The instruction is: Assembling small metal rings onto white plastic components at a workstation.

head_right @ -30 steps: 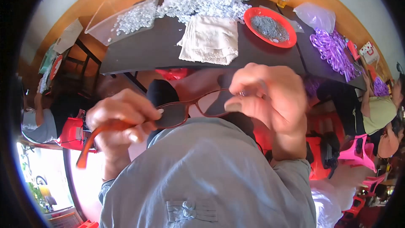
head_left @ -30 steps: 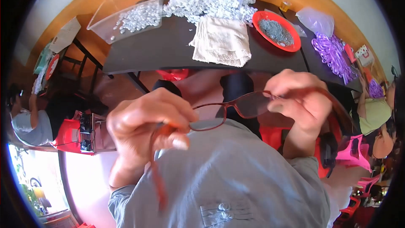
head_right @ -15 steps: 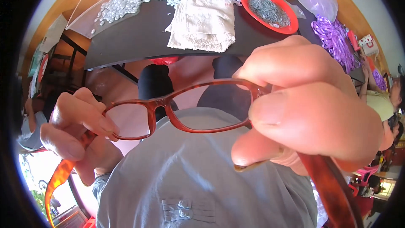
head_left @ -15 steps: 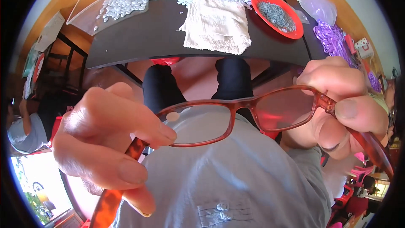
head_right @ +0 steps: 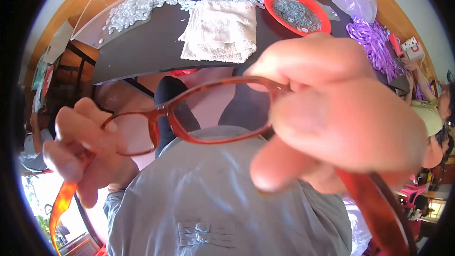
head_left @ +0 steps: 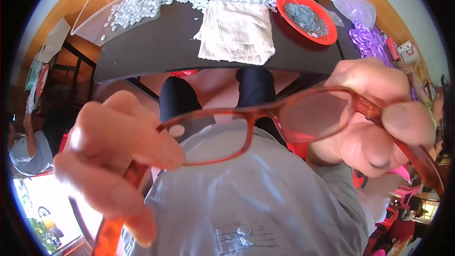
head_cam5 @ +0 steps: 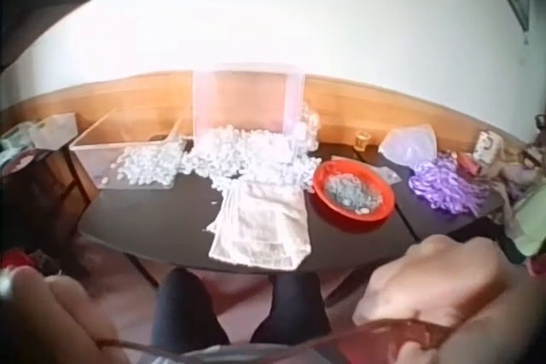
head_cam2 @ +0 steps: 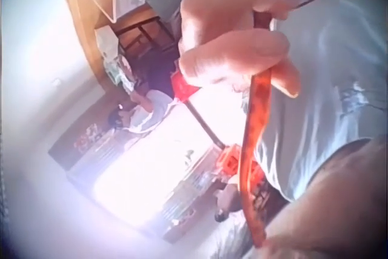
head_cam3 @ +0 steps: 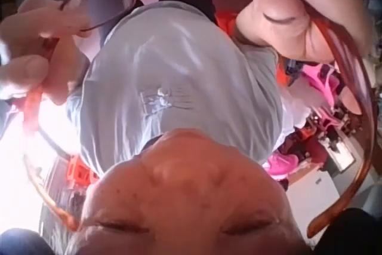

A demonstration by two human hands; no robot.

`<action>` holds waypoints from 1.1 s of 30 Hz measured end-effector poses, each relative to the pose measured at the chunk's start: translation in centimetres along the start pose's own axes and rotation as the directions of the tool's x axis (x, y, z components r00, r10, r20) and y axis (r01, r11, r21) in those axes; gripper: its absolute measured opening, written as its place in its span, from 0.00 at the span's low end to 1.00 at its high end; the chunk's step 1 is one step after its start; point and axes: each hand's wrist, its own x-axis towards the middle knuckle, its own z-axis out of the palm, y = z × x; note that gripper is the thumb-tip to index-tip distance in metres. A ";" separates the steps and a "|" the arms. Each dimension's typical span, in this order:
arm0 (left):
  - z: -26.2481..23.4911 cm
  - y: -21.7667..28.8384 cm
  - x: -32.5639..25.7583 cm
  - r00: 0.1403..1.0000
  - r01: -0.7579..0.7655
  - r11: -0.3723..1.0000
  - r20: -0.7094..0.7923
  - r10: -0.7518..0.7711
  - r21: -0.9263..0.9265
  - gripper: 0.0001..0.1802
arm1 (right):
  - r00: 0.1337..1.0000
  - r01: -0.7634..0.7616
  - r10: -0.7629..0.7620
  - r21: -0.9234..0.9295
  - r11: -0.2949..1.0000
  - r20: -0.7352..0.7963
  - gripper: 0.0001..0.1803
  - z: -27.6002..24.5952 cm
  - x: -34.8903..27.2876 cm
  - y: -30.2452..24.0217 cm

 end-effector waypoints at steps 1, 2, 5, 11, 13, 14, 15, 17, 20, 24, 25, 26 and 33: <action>-0.2 -0.3 0.1 0.994 -0.077 0.994 0.076 0.082 -0.074 0.19 | 1.000 0.015 -0.015 -0.004 1.000 -0.015 0.25 0.0 -0.2 0.1; 1.4 -2.1 -1.3 0.948 -0.232 0.963 -0.253 0.192 -0.138 0.22 | 0.999 0.021 -0.022 -0.018 1.000 -0.028 0.25 -0.1 -0.7 0.3; -0.5 2.8 -0.6 0.998 0.028 0.998 -0.059 -0.025 0.055 0.26 | 0.969 -0.204 0.203 -0.006 0.979 0.142 0.21 -1.4 1.8 -0.7; -4.6 6.7 -5.6 0.971 0.028 0.922 -0.210 -0.118 -0.386 0.18 | 0.576 -0.677 0.802 -0.458 0.576 0.157 0.06 -2.2 5.8 -6.8; -6.4 8.9 -6.9 0.973 0.094 0.888 -0.148 -0.177 -0.449 0.17 | 0.612 -0.664 0.775 -0.430 0.612 0.159 0.05 -6.3 2.4 -9.4; -6.3 8.8 -6.7 0.973 0.095 0.890 -0.146 -0.177 -0.447 0.17 | 0.633 -0.660 0.760 -0.409 0.630 0.148 0.05 -5.5 2.3 -8.2; -5.8 9.0 -6.6 0.978 0.093 0.913 -0.136 -0.158 -0.396 0.16 | 0.653 -0.656 0.745 -0.387 0.648 0.139 0.05 -3.7 2.8 -6.3; -4.1 8.4 -7.4 0.984 0.088 0.952 -0.123 -0.129 -0.292 0.14 | 0.688 -0.645 0.714 -0.340 0.684 0.130 0.05 -6.2 0.0 -8.5; -3.9 8.8 -8.3 0.991 0.091 0.982 -0.082 -0.106 -0.163 0.12 | 0.714 -0.647 0.693 -0.287 0.707 0.096 0.06 -7.6 -1.9 -7.2; -2.2 8.1 -9.1 0.999 0.043 0.999 -0.012 -0.043 0.032 0.09 | 0.774 -0.610 0.632 -0.222 0.761 0.038 0.08 -4.8 -3.1 -6.4; -2.0 7.9 -9.3 0.999 0.033 0.997 0.007 -0.033 0.077 0.09 | 0.784 -0.604 0.620 -0.206 0.770 0.022 0.09 -1.9 -2.2 -4.8; -1.1 7.2 -9.2 1.000 0.015 0.992 0.021 -0.018 0.121 0.08 | 0.797 -0.591 0.605 -0.195 0.783 0.012 0.09 1.1 -0.9 -2.7; -3.0 5.0 -9.4 0.985 -0.090 0.903 0.171 0.018 0.420 0.06 | 0.850 -0.525 0.516 -0.085 0.847 -0.108 0.15 1.1 -4.5 -1.8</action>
